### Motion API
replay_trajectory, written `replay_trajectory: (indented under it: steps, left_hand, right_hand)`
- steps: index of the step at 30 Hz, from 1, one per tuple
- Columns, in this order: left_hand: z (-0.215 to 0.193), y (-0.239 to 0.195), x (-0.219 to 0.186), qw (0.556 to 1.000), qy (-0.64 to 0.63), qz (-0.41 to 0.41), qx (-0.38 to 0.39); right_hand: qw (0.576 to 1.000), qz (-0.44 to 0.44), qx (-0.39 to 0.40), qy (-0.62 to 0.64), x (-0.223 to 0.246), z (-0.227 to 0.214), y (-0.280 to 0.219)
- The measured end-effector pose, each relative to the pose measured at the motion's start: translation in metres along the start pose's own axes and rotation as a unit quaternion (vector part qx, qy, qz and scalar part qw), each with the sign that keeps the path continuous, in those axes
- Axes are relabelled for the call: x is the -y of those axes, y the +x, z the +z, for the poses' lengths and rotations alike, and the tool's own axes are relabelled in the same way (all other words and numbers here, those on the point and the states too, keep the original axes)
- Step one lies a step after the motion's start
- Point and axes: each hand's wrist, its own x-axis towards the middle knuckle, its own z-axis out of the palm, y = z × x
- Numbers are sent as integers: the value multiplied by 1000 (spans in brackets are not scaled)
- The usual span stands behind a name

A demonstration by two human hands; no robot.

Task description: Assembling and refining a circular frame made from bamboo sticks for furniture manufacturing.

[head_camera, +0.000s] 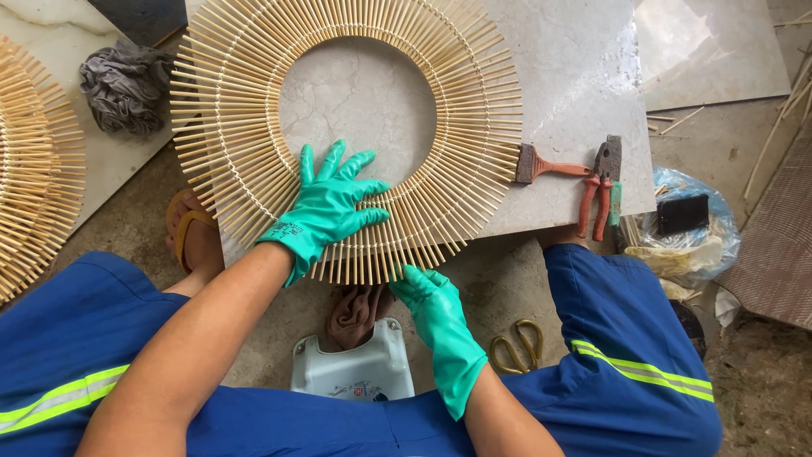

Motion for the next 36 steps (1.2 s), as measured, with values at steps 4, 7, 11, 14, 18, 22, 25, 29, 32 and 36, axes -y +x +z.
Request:
replay_trajectory:
  steps: [4,7,11,14,18,22,25,29,32,36]
  left_hand:
    - [-1,-1,4,1000,10,8,-3]
    - [-14,-1,9,1000,7,8,-1]
    - [-33,-12,21,998,25,-4,55]
    - [-28,-11,27,998,20,-5,64]
    - [-20,-3,14,997,-24,-20,70]
    - [-11,-1,8,998,-28,-15,53]
    - [-6,-2,11,999,-23,-19,43]
    - [-3,-4,14,1000,-7,-2,27]
    - [0,-2,17,1000,-6,7,25]
    - [-1,-3,18,1000,1,19,25]
  right_hand:
    - [1000,-22,9,1,-8,-3,5]
    - [1000,5,20,6,0,14,-3]
    - [998,38,43,13,0,19,-8]
    - [999,28,39,-2,-3,13,2]
    - [1000,24,13,-12,-6,11,10]
    - [999,26,9,-21,-1,15,6]
    - [999,24,9,-31,2,17,4]
    - [999,18,3,-41,-1,12,5]
    - [999,4,-3,-46,-1,7,8]
    - [999,-7,-8,-44,-2,4,8]
